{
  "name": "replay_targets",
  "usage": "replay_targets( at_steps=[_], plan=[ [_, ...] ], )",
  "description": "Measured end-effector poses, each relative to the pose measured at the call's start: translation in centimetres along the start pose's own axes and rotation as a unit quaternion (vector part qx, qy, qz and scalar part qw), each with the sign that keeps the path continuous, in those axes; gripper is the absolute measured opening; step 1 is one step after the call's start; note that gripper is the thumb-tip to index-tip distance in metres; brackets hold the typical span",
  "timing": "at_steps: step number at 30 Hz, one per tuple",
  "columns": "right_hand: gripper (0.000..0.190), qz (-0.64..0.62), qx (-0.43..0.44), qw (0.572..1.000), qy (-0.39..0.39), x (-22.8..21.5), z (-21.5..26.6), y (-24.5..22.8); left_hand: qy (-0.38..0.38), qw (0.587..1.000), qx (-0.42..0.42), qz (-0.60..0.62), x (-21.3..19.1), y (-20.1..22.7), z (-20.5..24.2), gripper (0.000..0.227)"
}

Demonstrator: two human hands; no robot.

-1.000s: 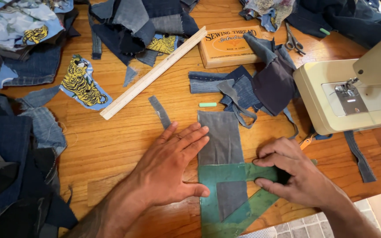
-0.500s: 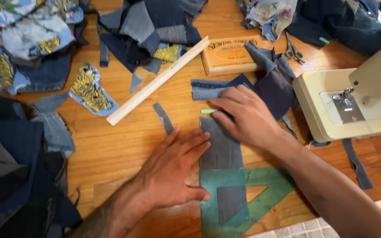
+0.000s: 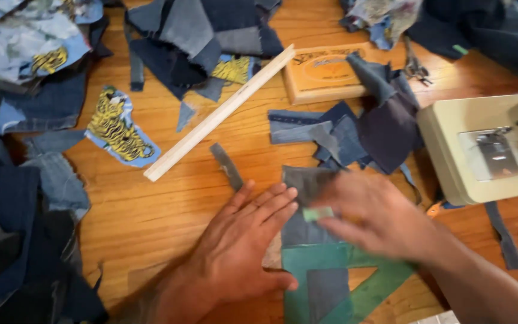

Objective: The person cuts a piece of denim fabric with scissors, measures and marks it with a ruler and chalk, then uses a set square to mark a right angle. They trim the marked edge and fold the fabric, preparing it for sewing.

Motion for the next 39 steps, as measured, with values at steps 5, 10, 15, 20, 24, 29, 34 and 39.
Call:
replay_targets(
  at_steps=[5, 10, 15, 20, 24, 29, 34, 39],
  plan=[
    [0.019, -0.072, -0.030, 0.997, 0.026, 2.1, -0.3, -1.3, 0.006, 1.000, 0.007, -0.008, -0.2, 0.2, 0.5, 0.127],
    [0.024, -0.081, -0.067, 0.994, 0.001, 2.4, -1.9, -1.3, 0.026, 1.000, -0.002, 0.006, -0.3, 0.4, 0.6, 0.127],
    [0.029, -0.046, -0.094, 0.995, -0.012, 2.9, -2.5, -1.2, 0.014, 1.000, -0.002, 0.004, -0.6, 0.6, 0.4, 0.127],
    [0.034, -0.035, -0.099, 0.994, -0.041, 2.6, -1.8, -1.1, 0.017, 1.000, 0.000, 0.001, -0.4, 0.5, 0.5, 0.127],
    [0.035, -0.034, -0.092, 0.994, -0.045, 1.7, -0.7, -1.0, 0.022, 1.000, 0.000, 0.012, -0.4, 0.5, 0.5, 0.128],
    [0.031, -0.042, -0.062, 0.995, -0.065, 0.1, 2.0, -0.4, 0.013, 1.000, 0.005, 0.002, -0.6, 0.5, 0.3, 0.130],
    [0.014, -0.051, -0.039, 0.995, -0.077, -1.6, 4.2, 0.2, 0.006, 1.000, -0.004, 0.001, -0.3, 0.4, 0.3, 0.133],
    [0.015, -0.009, -0.005, 0.998, -0.062, -2.2, 4.4, 0.0, 0.004, 1.000, 0.001, -0.008, 0.0, 0.3, 0.4, 0.133]
  ],
)
Point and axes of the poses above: each hand's wrist, its own z-axis away from the middle knuckle, its own x-axis out of the palm, y = z × x, the point moved 1 cm from there along -z, towards the middle knuckle, and after that the axes turned 3 degrees about -x, right-handed, at the moved point
